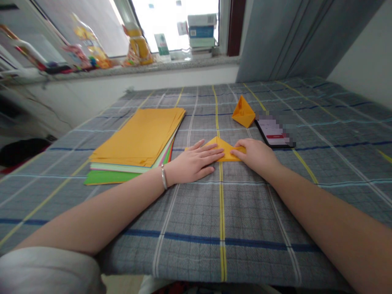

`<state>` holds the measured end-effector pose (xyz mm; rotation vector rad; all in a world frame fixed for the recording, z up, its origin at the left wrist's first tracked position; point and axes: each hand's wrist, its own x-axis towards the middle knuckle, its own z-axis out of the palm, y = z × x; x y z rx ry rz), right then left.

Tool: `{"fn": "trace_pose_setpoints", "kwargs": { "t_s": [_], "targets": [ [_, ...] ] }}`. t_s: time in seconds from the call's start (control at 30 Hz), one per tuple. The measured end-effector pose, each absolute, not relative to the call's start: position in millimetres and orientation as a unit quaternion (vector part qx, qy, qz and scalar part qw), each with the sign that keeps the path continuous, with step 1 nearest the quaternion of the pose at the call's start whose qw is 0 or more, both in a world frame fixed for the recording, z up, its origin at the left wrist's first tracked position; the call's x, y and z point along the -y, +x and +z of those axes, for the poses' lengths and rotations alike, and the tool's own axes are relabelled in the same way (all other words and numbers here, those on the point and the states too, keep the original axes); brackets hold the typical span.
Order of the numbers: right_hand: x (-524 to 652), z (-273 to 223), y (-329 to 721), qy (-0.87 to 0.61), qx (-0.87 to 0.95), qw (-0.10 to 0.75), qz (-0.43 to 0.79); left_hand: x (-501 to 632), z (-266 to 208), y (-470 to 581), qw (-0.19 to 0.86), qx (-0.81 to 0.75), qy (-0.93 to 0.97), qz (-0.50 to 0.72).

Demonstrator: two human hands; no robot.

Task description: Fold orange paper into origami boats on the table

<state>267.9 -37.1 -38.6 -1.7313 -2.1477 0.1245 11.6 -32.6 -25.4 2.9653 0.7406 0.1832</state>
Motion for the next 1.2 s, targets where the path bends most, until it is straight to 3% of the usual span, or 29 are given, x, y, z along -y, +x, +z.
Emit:
{"fn": "trace_pose_setpoints", "kwargs": {
  "t_s": [0.3,0.5,0.63,0.77,0.87,1.0,1.2],
  "targets": [
    [34.4,-38.5,283.4,-0.626,0.73,0.258,0.099,27.6,-24.7,9.3,0.076,-0.212,0.974,0.002],
    [22.8,-46.6,311.8,-0.595,0.71,0.281,0.251,28.3,-23.2,10.4,0.088,-0.215,0.973,0.005],
    [20.2,-51.5,318.1,-0.585,0.706,0.285,0.28,28.2,-23.5,10.5,0.096,-0.222,0.97,0.005],
    [27.1,-44.0,310.1,-0.603,0.734,0.277,0.143,27.8,-24.6,10.7,0.089,-0.221,0.971,0.0],
    [36.2,-34.0,296.4,-0.505,0.821,0.267,-0.001,27.7,-25.6,10.9,0.089,-0.219,0.972,0.007],
    [49.8,-29.3,276.1,-0.391,0.898,0.203,0.008,27.3,-27.7,10.4,0.098,-0.221,0.97,0.013],
    [61.9,-27.4,264.3,-0.382,0.912,0.145,-0.044,26.7,-27.8,9.4,0.115,-0.223,0.968,0.024]
  ]
}}
